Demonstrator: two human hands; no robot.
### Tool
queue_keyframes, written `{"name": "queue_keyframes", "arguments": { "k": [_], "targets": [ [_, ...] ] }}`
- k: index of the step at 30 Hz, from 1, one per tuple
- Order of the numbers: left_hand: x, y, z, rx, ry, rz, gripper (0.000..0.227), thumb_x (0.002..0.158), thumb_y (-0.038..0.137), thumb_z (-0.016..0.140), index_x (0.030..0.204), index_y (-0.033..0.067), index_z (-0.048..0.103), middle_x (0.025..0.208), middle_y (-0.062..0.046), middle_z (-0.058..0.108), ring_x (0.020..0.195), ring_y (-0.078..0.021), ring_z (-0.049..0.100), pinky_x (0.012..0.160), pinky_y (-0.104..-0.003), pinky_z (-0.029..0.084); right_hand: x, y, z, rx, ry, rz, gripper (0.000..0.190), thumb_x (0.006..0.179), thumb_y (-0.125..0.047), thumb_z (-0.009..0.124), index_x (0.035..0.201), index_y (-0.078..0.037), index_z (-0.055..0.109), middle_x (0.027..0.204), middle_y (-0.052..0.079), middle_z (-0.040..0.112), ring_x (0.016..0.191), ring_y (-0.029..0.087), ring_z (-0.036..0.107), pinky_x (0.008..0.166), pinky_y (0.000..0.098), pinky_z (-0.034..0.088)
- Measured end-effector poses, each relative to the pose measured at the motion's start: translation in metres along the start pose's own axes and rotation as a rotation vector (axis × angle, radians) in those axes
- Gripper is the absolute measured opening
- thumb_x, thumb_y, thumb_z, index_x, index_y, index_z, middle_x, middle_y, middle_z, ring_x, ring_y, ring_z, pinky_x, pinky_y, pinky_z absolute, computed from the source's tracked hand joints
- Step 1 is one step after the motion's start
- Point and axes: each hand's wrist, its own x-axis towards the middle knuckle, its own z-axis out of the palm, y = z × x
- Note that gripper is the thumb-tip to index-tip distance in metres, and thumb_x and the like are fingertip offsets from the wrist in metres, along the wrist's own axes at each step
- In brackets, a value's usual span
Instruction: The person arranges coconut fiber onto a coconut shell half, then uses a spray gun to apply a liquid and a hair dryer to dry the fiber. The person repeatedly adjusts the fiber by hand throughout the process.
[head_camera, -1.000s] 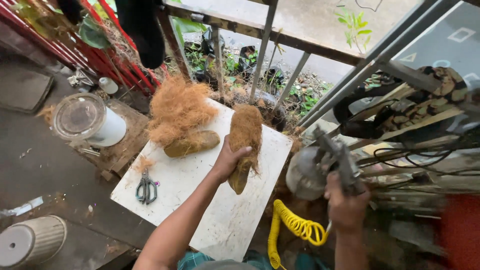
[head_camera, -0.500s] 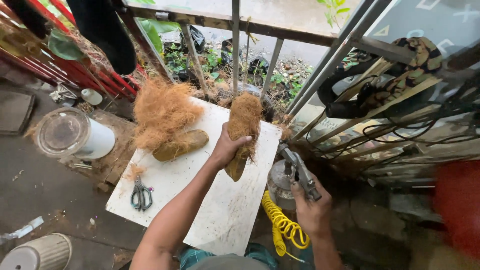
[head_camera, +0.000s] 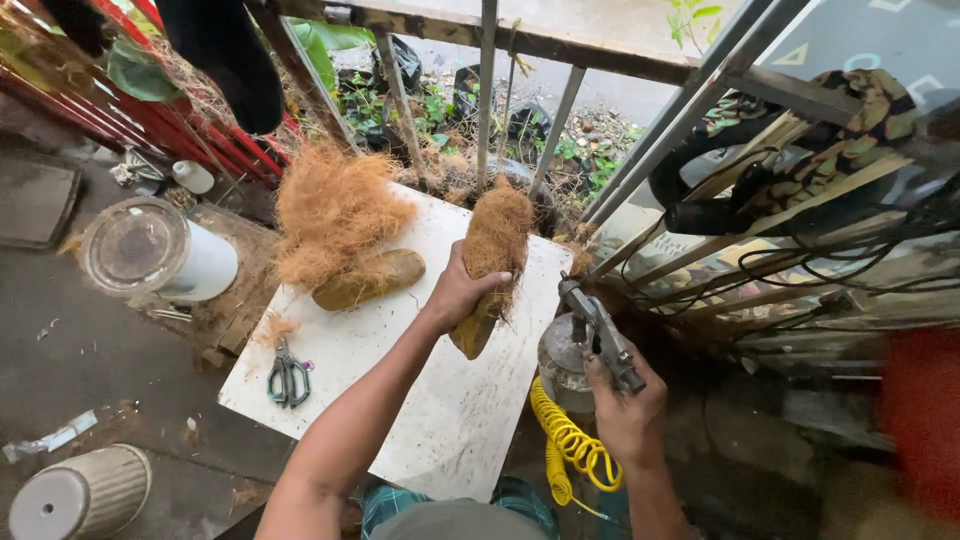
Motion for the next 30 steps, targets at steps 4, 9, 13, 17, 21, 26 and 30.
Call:
{"name": "queue_keyframes", "arguments": {
  "k": [4, 9, 13, 17, 21, 26, 30],
  "targets": [
    [0.008, -0.013, 0.001, 0.025, -0.004, -0.018, 0.099, 0.071, 0.042, 0.074, 0.149, 0.011, 0.022, 0.144, -0.019, 0.051, 0.128, -0.0331, 0.055, 0.109, -0.047, 0.045, 0.005, 0.021, 0.004, 0.074, 0.024, 0.08, 0.025, 0.091, -0.024, 0.067, 0.11, -0.01, 0.075, 0.064, 0.002, 0.062, 0.053, 0.012, 0.051, 0.047, 0.0301, 0.042],
    [0.023, -0.089, 0.01, -0.226, 0.011, -0.167, 0.086, 0.069, 0.04, 0.071, 0.134, 0.0095, 0.025, 0.124, -0.016, 0.048, 0.105, -0.0269, 0.06, 0.08, -0.043, 0.06, 0.009, 0.079, 0.008, 0.31, 0.109, -0.05, 0.039, 0.099, -0.019, 0.058, 0.062, -0.007, 0.06, 0.058, 0.004, 0.063, 0.039, 0.007, 0.039, 0.043, 0.0239, 0.032],
    [0.022, -0.149, 0.014, -0.265, 0.075, -0.299, 0.085, 0.069, 0.043, 0.072, 0.133, 0.0096, 0.027, 0.125, -0.016, 0.051, 0.107, -0.0283, 0.06, 0.082, -0.045, 0.058, 0.004, 0.087, -0.003, 0.326, 0.122, 0.039, 0.016, 0.096, -0.014, 0.06, 0.088, -0.002, 0.067, 0.061, 0.006, 0.06, 0.053, 0.014, 0.055, 0.053, 0.0278, 0.043],
    [0.015, -0.18, 0.016, -0.342, 0.106, -0.402, 0.088, 0.069, 0.046, 0.071, 0.135, 0.0121, 0.024, 0.125, -0.015, 0.05, 0.106, -0.0273, 0.061, 0.082, -0.044, 0.057, -0.001, 0.099, -0.009, 0.526, 0.168, 0.001, 0.026, 0.096, -0.013, 0.061, 0.118, 0.0, 0.062, 0.106, 0.012, 0.068, 0.062, 0.016, 0.053, 0.055, 0.0279, 0.047],
    [0.021, -0.199, 0.016, -0.264, 0.113, -0.412, 0.088, 0.069, 0.048, 0.07, 0.133, 0.0124, 0.022, 0.128, -0.015, 0.048, 0.109, -0.0267, 0.06, 0.083, -0.043, 0.057, -0.008, 0.095, -0.012, 0.548, 0.203, -0.047, 0.028, 0.097, -0.013, 0.058, 0.123, -0.001, 0.055, 0.106, 0.016, 0.061, 0.069, 0.019, 0.051, 0.055, 0.028, 0.045],
    [0.004, -0.154, 0.007, 0.001, 0.069, -0.491, 0.078, 0.074, 0.05, 0.065, 0.13, 0.013, 0.025, 0.127, -0.013, 0.054, 0.105, -0.0271, 0.063, 0.082, -0.042, 0.055, -0.017, 0.11, -0.014, 0.64, 0.238, -0.012, 0.027, 0.094, -0.017, 0.061, 0.115, -0.002, 0.057, 0.104, 0.016, 0.062, 0.06, 0.022, 0.048, 0.052, 0.0307, 0.042],
    [0.03, -0.214, -0.002, 0.47, 0.134, -0.314, 0.08, 0.083, 0.058, 0.054, 0.135, -0.0023, 0.042, 0.136, -0.025, 0.043, 0.124, -0.0393, 0.046, 0.104, -0.049, 0.04, -0.023, 0.107, -0.022, 0.746, 0.22, -0.033, 0.032, 0.094, -0.026, 0.06, 0.114, -0.001, 0.059, 0.109, 0.016, 0.064, 0.062, 0.024, 0.049, 0.056, 0.0349, 0.043]
  ]
}}
